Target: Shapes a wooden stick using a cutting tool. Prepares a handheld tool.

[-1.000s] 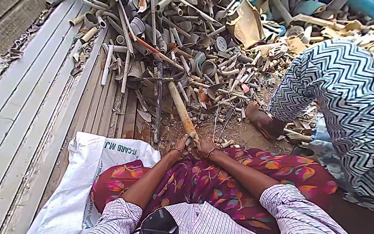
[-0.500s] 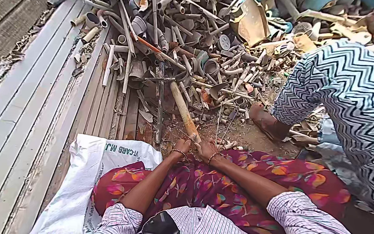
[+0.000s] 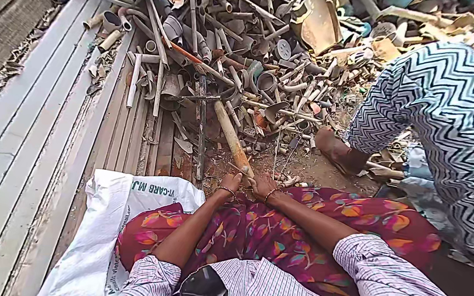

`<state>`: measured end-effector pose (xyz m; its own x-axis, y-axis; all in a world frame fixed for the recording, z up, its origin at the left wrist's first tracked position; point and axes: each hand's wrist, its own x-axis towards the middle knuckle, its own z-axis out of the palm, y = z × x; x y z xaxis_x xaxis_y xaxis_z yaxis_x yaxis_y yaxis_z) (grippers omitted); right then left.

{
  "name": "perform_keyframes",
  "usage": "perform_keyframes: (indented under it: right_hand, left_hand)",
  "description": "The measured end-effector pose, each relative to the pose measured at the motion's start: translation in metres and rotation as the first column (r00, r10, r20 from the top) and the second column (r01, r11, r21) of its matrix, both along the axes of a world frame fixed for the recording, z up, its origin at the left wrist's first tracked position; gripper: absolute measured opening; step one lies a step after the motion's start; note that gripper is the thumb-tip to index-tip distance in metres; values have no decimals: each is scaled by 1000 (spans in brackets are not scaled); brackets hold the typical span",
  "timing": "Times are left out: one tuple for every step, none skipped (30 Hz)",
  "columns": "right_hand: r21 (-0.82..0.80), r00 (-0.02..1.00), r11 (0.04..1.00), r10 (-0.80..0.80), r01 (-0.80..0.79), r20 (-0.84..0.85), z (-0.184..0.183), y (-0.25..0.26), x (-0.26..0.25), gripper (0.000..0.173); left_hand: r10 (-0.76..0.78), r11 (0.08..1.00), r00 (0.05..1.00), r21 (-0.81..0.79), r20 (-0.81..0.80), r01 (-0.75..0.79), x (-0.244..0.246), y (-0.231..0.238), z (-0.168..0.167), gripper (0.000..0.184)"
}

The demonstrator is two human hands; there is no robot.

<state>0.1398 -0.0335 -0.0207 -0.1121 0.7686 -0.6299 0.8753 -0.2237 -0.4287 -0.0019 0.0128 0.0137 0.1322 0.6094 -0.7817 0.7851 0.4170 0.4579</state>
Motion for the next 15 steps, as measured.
perform_keyframes:
  right_hand:
    - [-19,999,999,-31,31,15,-1,4,3,54]
    - [-58,996,995,-80,82,31,-3,9,9,55]
    - [-88,990,986,-138,140,31,-5,12,16,57]
    - [-88,985,981,-172,174,29,-4,17,20,58]
    - [-63,983,981,-182,183,17,0,20,22,57]
    - [-32,985,984,-175,175,-4,5,20,21,55]
    - [-8,989,989,-149,149,-27,8,15,17,55]
    - [12,992,993,-113,114,-61,10,10,12,54]
    - [34,993,996,-73,77,-93,11,6,7,55]
    - [62,992,997,-36,43,-119,9,2,5,56]
    - [69,992,997,-17,26,-125,4,-1,5,56]
    - [28,994,999,-35,38,-105,2,0,7,58]
    - [-27,993,997,-76,74,-94,2,3,12,60]
    - [-61,987,991,-128,123,-99,5,8,19,61]
    - [-83,974,981,-185,175,-132,7,12,24,63]
  left_hand:
    - [12,1000,1000,8,17,-12,0,1,-3,51]
    - [30,999,999,19,39,-30,0,0,-8,48]
    - [35,999,998,11,57,-36,-1,-1,-10,47]
    - [20,1000,998,14,56,-21,-3,1,-10,48]
    - [-3,1000,999,26,47,1,-4,4,-9,49]
    - [-21,999,999,35,42,20,-4,4,-11,50]
    - [-33,999,999,40,40,32,-5,1,-13,51]
    - [-38,998,999,45,38,36,-5,-1,-13,51]
    - [-44,998,999,55,27,42,-5,0,-11,50]
    - [-52,997,999,61,12,51,-4,0,-7,49]
    - [-68,996,998,57,1,68,-4,0,-3,50]
    - [-83,995,997,51,1,83,-3,0,-1,51]
    - [-95,994,995,45,0,95,-3,-1,-1,53]
    - [-101,994,995,43,-1,101,-2,0,0,54]
    - [-94,995,996,44,5,94,-3,1,-2,54]
